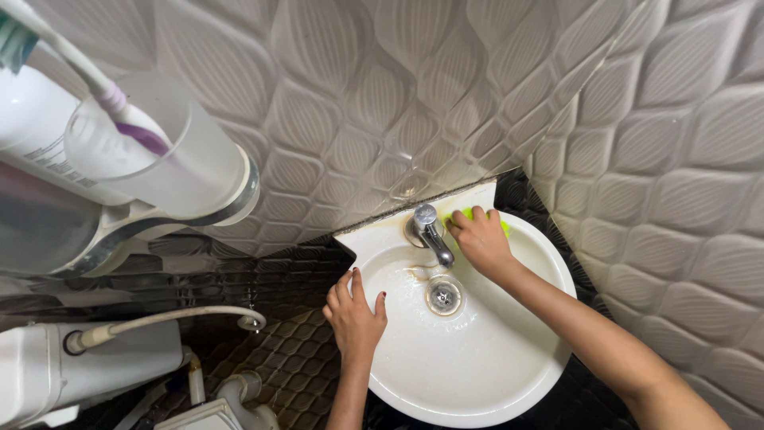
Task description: The person cleans a bathroom sink using a yellow sponge, scrubbing the basin and around the faucet before rinsing their hands under the water.
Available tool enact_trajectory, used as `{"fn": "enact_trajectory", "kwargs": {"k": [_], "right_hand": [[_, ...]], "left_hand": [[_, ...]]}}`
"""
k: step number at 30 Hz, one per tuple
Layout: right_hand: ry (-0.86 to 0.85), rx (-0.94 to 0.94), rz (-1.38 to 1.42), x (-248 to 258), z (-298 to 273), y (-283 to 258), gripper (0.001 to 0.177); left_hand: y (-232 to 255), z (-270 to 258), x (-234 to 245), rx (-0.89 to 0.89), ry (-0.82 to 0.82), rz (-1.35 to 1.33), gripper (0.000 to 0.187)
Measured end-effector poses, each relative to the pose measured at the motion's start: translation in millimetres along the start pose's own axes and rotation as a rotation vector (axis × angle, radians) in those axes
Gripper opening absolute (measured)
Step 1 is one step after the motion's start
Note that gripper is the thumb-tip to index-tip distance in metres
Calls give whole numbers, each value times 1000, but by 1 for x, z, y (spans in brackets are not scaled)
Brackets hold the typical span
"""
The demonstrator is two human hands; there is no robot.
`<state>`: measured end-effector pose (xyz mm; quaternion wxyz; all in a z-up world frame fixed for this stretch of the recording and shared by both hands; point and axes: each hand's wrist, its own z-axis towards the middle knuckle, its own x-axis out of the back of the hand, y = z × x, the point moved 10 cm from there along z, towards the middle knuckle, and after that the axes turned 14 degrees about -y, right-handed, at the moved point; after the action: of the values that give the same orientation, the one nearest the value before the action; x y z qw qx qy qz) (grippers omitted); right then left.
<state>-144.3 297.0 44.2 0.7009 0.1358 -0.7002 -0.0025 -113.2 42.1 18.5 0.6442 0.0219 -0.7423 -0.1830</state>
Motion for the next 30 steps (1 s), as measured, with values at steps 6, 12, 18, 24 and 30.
{"fn": "enact_trajectory", "kwargs": {"k": [6, 12, 18, 24, 30], "right_hand": [[-107, 8, -21, -9, 37, -3, 25], [26, -34, 67, -2, -13, 3, 39], [-68, -99, 6, -12, 39, 3, 30], [3, -59, 92, -4, 10, 2, 31], [71, -122, 83, -1, 11, 4, 34]], "left_hand": [[1, 0, -1, -6, -4, -12, 71], [3, 0, 5, -23, 8, -22, 71], [4, 2, 5, -53, 1, -62, 70], [9, -1, 8, -153, 71, -87, 70], [6, 4, -3, -142, 31, -58, 70]]}}
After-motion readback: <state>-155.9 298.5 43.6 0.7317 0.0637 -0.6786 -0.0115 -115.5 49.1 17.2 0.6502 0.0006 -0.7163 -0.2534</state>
